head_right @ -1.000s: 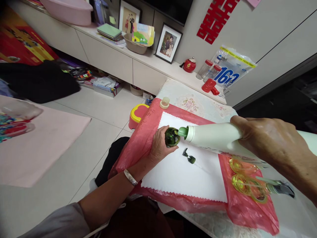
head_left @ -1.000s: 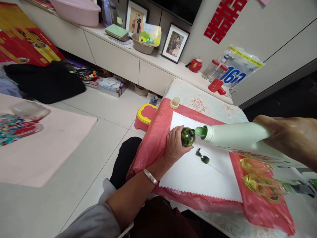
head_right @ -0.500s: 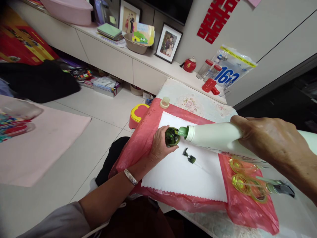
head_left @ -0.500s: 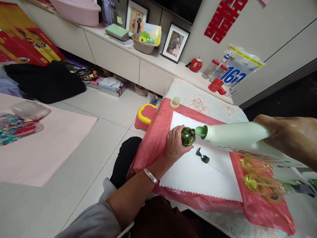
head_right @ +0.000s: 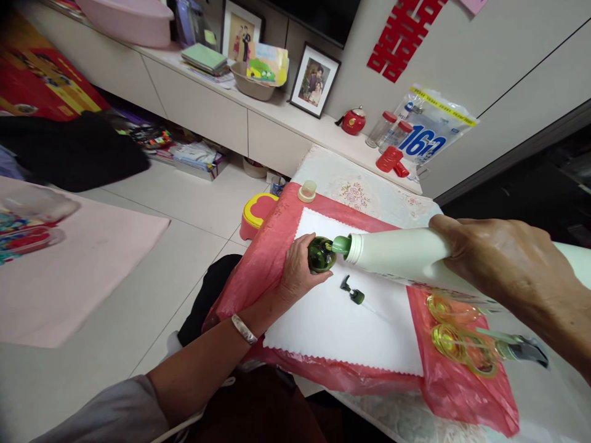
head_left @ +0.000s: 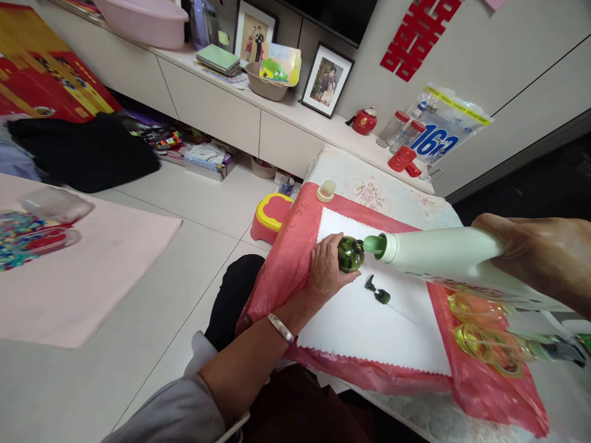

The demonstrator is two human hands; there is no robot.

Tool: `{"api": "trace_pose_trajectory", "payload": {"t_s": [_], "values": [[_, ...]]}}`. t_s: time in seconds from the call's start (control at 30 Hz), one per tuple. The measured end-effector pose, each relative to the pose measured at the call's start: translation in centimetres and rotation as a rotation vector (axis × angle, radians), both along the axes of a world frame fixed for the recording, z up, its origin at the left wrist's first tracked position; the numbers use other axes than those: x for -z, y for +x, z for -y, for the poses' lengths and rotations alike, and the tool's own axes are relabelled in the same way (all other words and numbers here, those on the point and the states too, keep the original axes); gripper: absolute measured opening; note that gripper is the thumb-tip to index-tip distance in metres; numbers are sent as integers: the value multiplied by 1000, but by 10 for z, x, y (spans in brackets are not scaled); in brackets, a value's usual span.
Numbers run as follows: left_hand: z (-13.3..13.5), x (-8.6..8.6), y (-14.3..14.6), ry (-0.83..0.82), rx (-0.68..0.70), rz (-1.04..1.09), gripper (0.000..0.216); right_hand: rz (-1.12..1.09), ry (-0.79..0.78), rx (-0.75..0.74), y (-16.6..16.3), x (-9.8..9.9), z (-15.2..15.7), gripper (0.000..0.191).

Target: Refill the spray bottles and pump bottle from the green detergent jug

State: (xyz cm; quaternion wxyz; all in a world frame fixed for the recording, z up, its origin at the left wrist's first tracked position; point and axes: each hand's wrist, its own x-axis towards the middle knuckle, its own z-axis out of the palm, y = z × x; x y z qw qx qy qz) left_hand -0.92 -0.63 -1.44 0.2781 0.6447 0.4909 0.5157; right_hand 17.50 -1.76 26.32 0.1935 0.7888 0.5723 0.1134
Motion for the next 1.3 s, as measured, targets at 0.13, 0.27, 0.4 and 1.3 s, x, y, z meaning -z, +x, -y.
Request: {"api": "trace_pose_trajectory", "payload": {"t_s": [0.13,0.27,0.4,1.3], "values": [[0,-1,-1,-4,2,-3,95,-37,25,46,2,0,-1,32],[-1,0,0,-3,4,-3,96,-30,-24,38,-2,-1,-1,24],[-1,0,0,-11,0,-4,96,-61,7,82,-3,-2,-1,32],[0,0,0,-4,1,-3,96,-16,-6,-24,6,0,-1,29]]}}
